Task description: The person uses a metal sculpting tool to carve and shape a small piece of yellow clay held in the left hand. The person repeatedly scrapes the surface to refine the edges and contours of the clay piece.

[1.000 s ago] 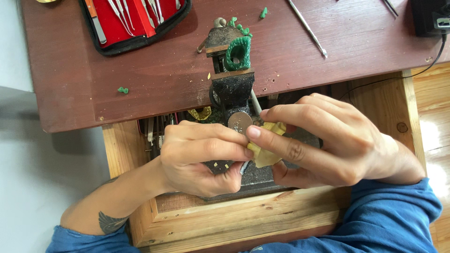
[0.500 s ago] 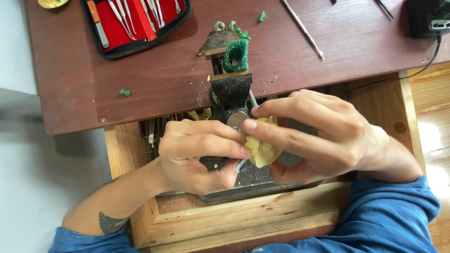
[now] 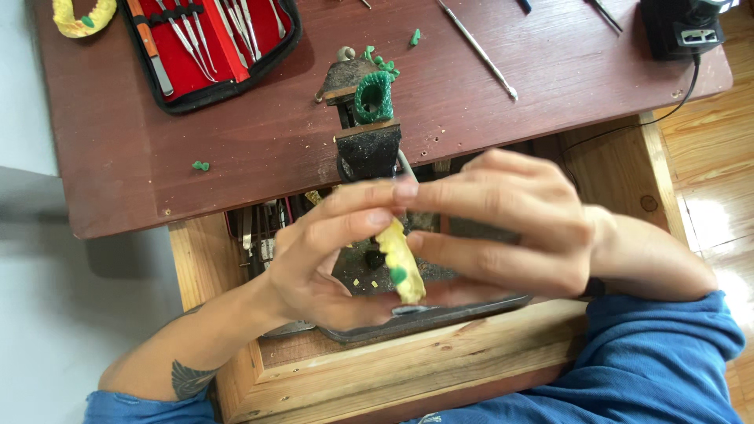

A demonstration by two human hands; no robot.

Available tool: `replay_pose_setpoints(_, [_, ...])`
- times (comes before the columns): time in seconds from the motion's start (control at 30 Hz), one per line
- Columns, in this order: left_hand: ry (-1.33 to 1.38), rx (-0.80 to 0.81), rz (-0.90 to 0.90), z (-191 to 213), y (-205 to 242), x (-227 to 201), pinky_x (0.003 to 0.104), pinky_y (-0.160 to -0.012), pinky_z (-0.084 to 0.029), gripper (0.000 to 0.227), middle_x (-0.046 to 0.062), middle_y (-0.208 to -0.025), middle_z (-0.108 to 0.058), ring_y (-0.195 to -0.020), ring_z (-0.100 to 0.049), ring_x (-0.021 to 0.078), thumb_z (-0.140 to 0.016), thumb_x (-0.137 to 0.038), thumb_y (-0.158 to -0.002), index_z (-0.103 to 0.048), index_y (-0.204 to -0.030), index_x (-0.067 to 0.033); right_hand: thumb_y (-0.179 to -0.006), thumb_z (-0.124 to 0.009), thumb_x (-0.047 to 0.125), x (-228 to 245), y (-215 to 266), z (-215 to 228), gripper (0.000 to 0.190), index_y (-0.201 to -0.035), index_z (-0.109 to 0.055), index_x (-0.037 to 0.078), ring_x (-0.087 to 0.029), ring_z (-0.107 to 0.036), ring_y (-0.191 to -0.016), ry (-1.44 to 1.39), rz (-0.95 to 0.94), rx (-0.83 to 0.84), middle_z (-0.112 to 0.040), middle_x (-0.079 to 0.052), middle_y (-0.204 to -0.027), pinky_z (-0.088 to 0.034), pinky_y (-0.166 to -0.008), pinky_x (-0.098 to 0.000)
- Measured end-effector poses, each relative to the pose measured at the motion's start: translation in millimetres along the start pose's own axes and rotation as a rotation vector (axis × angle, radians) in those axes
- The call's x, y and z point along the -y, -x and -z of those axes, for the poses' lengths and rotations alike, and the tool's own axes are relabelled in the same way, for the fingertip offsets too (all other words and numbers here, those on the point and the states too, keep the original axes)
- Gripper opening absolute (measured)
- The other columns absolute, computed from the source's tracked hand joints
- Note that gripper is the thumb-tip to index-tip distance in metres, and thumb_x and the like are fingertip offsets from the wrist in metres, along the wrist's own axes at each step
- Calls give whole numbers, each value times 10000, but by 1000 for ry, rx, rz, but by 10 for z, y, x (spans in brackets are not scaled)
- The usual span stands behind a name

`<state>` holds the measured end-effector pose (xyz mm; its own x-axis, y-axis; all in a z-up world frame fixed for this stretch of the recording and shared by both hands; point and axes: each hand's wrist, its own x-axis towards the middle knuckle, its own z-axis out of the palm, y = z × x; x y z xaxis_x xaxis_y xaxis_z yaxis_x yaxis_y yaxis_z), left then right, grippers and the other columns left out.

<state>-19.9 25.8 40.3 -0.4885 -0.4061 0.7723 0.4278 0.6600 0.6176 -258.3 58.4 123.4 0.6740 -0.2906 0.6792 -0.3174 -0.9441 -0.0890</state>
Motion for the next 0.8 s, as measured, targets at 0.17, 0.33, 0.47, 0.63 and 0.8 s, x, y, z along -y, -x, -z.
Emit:
replay_pose_setpoints(0.17, [42, -83, 44, 31, -15, -31, 412, -979, -740, 642, 296, -1355, -578, -1219, -726, 381, -797, -152, -937, -426, -1442, -8, -962, -905, 298, -692, 458, 193, 325, -1103, -796, 26, -223, -654, -791, 118, -512, 72, -741, -118, -944, -519, -732, -348])
replay_pose_setpoints(0.33, [69, -173, 139, 3, -94, -74, 317, -785, -788, 537, 161, -1208, -506, -977, -757, 318, -805, -5, -924, -510, -1372, -27, -995, -800, 545, -1578, 1062, -190, 441, -1254, -817, 188, -291, -741, -826, 521, -1066, 394, -776, -42, -841, -527, -720, -447])
replay_pose_setpoints(0.47, [40, -230, 274, -4, -34, -31, 181, -773, -684, 472, 129, -1138, -585, -909, -636, 148, -852, -20, -875, -608, -1278, -41, -1027, -765, 363, -1617, 1175, -338, 231, -1112, -842, 162, -404, -666, -839, 549, -1037, 353, -699, -160, -987, -509, -658, -517])
replay_pose_setpoints(0.63, [298, -360, 429, -18, -16, -50, 287, -845, -680, 600, 172, -1163, -668, -1005, -728, 226, -851, 47, -820, -472, -1272, -70, -1014, -747, 248, -1628, 1221, -366, 102, -1027, -825, 182, -389, -666, -838, 605, -1023, 273, -689, -115, -896, -500, -699, -515])
replay_pose_setpoints(0.8, [440, -392, 654, 23, -129, -89, 368, -1067, -653, 546, 146, -1225, -712, -1173, -720, 250, -783, -4, -909, -552, -1404, -10, -1140, -641, 18, -1454, 1125, -165, 89, -1115, -718, -20, -378, -659, -869, 427, -819, 46, -740, -181, -1033, -471, -805, -494])
